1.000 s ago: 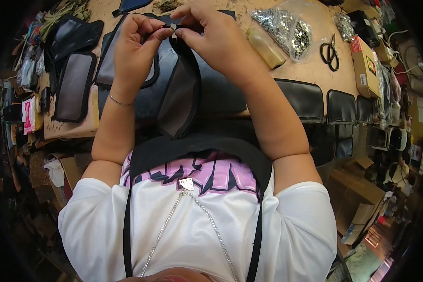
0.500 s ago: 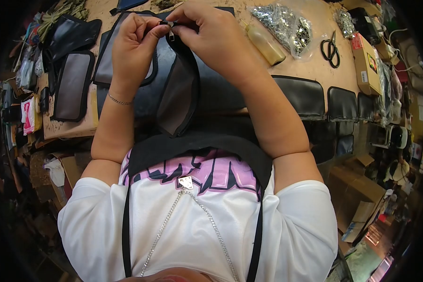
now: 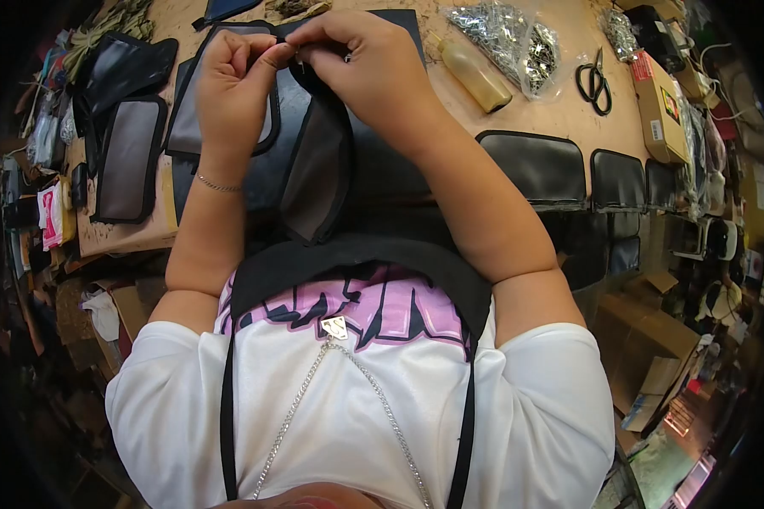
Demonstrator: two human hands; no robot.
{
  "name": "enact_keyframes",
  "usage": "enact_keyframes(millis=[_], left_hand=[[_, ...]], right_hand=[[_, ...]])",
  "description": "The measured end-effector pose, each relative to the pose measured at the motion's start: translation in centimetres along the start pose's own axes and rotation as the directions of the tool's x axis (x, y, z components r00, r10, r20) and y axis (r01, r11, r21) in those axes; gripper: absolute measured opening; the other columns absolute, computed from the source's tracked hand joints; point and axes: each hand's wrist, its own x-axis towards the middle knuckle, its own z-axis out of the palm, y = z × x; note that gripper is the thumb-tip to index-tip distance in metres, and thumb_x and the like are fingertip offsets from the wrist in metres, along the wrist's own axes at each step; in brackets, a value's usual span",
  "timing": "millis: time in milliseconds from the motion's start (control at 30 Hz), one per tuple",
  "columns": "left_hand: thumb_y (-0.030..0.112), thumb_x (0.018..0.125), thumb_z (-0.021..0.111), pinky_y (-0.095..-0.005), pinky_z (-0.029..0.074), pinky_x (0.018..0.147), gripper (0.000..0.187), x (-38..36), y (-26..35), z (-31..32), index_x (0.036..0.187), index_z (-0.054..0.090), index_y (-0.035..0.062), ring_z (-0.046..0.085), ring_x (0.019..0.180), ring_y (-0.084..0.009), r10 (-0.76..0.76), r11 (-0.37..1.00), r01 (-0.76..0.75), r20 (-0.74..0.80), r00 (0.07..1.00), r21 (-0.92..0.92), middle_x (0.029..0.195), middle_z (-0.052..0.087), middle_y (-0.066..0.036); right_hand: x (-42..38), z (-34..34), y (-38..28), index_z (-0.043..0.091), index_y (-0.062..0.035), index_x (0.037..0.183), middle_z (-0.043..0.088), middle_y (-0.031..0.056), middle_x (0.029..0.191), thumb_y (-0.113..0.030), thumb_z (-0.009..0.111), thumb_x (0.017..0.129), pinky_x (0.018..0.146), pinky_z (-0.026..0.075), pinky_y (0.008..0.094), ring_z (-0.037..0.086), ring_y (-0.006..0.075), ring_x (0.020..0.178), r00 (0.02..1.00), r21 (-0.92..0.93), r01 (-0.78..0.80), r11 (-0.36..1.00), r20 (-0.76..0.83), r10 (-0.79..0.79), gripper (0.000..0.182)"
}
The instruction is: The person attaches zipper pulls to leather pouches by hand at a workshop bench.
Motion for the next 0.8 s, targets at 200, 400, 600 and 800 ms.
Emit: enact_keyframes(millis=[200, 400, 600, 800], left_hand=[[-0.005, 0.091, 0.068, -0.0230, 0.051, 0.088, 0.022, -0.2, 0.2, -1.8, 0.111, 0.062, 0.0001, 0.065, 0.098, -0.0102, -0.030, 0.996, 0.037, 0.085, 0.996, -0.083, 0.103, 0.067, -0.004], [-0.003, 0.092, 0.068, -0.0224, 0.051, 0.086, 0.027, -0.7, 1.7, -1.6, 0.118, 0.067, 0.0010, 0.065, 0.096, -0.0093, -0.003, 1.000, 0.005, 0.095, 0.995, -0.017, 0.103, 0.070, -0.002], [-0.002, 0.095, 0.065, -0.0221, 0.051, 0.089, 0.025, -0.4, 1.7, -1.6, 0.119, 0.070, -0.0007, 0.065, 0.100, -0.0096, 0.055, 0.998, -0.054, 0.157, 0.986, -0.014, 0.107, 0.071, -0.004], [-0.006, 0.094, 0.061, -0.0222, 0.050, 0.089, 0.025, -0.3, 1.6, -1.7, 0.117, 0.070, -0.0009, 0.065, 0.098, -0.0098, 0.059, 0.998, -0.061, 0.169, 0.984, 0.007, 0.106, 0.071, -0.004]], right_hand=[[-0.4, 1.0, -0.6, 0.063, -0.0025, 0.108, 0.067, 0.0039, 0.094, 0.002, 0.072, 0.088, 0.079, 0.053, 0.0253, 0.065, 0.0103, 0.088, 0.976, 0.061, -0.192, 0.979, -0.097, 0.198, 0.022], [-0.5, 1.0, -0.2, 0.059, -0.0034, 0.107, 0.065, 0.0036, 0.095, 0.002, 0.071, 0.089, 0.082, 0.053, 0.0246, 0.064, 0.0098, 0.088, 0.993, 0.036, -0.110, 0.993, -0.037, 0.112, 0.022], [-0.4, 1.2, 0.6, 0.052, -0.0048, 0.110, 0.060, 0.0024, 0.100, 0.002, 0.066, 0.092, 0.084, 0.050, 0.0238, 0.061, 0.0095, 0.093, 0.985, 0.286, -0.171, 0.943, 0.041, 0.166, 0.024], [0.3, -0.5, -1.3, 0.047, -0.0062, 0.103, 0.055, 0.0017, 0.096, 0.001, 0.065, 0.091, 0.082, 0.047, 0.0245, 0.055, 0.0089, 0.088, 0.967, 0.198, -0.223, 0.955, 0.169, 0.191, 0.022]])
